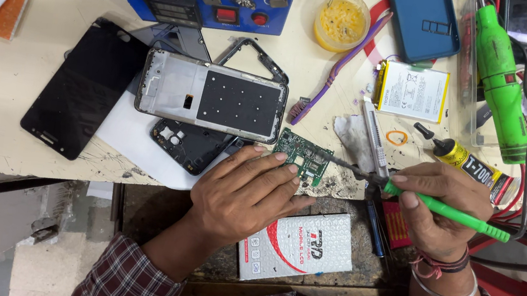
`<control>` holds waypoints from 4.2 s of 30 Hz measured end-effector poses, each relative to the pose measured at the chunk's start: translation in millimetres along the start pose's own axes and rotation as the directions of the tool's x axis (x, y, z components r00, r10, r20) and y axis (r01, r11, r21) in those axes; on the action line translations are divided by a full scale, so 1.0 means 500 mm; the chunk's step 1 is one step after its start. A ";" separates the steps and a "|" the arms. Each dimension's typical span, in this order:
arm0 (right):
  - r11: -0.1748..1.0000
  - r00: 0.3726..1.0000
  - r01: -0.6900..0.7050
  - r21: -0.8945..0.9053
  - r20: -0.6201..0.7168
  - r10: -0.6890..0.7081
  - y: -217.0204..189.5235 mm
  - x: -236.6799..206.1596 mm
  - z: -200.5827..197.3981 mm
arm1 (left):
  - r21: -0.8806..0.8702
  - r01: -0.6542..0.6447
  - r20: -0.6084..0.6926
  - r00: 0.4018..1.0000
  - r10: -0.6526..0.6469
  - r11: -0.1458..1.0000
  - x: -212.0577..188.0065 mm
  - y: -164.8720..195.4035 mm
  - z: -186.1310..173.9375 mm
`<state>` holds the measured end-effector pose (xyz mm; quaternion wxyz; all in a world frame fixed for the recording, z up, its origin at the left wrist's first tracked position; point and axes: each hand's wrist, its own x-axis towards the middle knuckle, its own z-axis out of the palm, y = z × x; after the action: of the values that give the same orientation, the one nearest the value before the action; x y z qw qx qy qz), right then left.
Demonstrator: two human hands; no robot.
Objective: The person disassembles a smartphone, lifting the battery and flex cable out of the frame by hand, then picks up a soldering iron and solders components on a green circuit board placed on the workbench, steadying the board with the other hand.
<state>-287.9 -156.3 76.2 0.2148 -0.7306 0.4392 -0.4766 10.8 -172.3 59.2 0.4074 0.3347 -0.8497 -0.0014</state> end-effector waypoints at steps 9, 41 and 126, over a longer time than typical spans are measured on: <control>1.000 0.998 0.006 -0.020 0.061 -0.005 -0.003 0.002 0.001 | 0.004 -0.001 0.010 1.000 0.001 1.000 -0.002 0.000 -0.001; 0.995 0.995 0.017 -0.095 0.097 -0.008 -0.009 0.010 0.003 | 0.017 0.000 -0.003 1.000 0.000 1.000 0.002 0.001 -0.003; 0.997 0.995 -0.015 0.078 -0.098 0.023 0.019 -0.015 0.002 | -0.014 -0.015 0.006 1.000 0.015 1.000 0.015 -0.002 -0.011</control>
<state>-292.6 -155.2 65.0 0.2256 -0.6930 0.4375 -0.5267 11.9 -176.1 67.7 0.4072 0.3254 -0.8534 -0.0055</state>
